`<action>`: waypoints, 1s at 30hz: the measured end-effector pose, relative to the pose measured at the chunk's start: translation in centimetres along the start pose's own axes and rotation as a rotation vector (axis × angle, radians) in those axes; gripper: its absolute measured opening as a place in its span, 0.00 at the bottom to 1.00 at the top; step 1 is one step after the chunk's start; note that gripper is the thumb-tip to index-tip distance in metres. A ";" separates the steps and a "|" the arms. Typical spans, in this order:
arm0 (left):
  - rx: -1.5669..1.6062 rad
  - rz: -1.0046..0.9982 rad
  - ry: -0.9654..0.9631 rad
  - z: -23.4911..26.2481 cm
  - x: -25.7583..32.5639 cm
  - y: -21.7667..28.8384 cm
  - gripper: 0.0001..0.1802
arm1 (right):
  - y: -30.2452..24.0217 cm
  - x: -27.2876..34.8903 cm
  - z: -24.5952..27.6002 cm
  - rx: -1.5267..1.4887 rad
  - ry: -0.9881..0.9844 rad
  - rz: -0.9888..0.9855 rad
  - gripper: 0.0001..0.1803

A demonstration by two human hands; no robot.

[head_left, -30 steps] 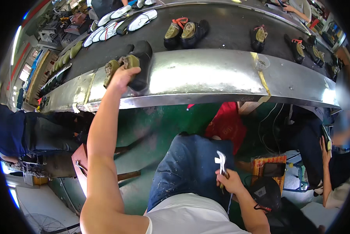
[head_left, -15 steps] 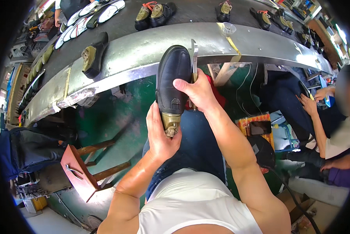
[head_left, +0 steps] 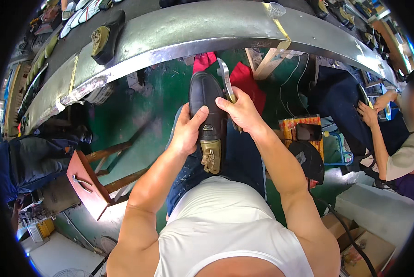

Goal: Manually finishing and assembling shoes on a conveyor belt using hand tools.

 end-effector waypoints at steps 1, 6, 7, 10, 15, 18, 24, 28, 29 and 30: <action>0.078 0.009 0.017 0.3 -0.1 -0.2 0.22 | 0.3 0.4 0.2 0.070 -0.032 -0.103 0.22; 0.176 0.014 0.106 1.2 -1.7 0.8 0.23 | 0.2 3.3 0.6 0.100 -0.011 -0.128 0.33; 0.218 -0.014 0.090 1.0 -2.4 1.4 0.24 | 0.7 4.4 1.3 0.267 -0.075 0.068 0.40; 0.241 -0.011 0.148 0.2 -3.3 3.4 0.28 | -1.6 6.4 -1.9 0.590 -0.063 0.149 0.54; -0.840 -0.579 0.202 3.6 -5.3 15.5 0.24 | -0.2 4.5 0.6 -0.036 -0.009 -0.016 0.49; -1.429 -1.165 1.063 13.0 -8.9 29.3 0.26 | 0.9 3.6 2.2 -0.100 0.018 -0.059 0.44; -0.764 -0.112 0.241 24.9 -18.4 27.1 0.40 | -0.1 1.2 1.9 -0.129 0.091 0.051 0.42; -1.535 -0.812 0.771 18.3 -11.5 24.1 0.43 | -2.2 -0.2 1.4 -0.004 0.101 0.129 0.39; -1.541 -0.802 0.727 15.9 -10.4 22.9 0.44 | -2.8 -0.4 1.8 0.043 0.131 0.145 0.39; -1.549 -0.790 0.695 13.6 -9.0 22.3 0.45 | -3.5 -0.8 2.2 0.091 0.150 0.162 0.39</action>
Point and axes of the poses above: each hand's wrist, its own x-axis away from the middle knuckle, its own z-axis out of the back of the hand, y = z × x, the point moved 6 cm from there along -x, towards the middle knuckle, and after that the axes turned 5 degrees about -x, right-handed, at the moved point
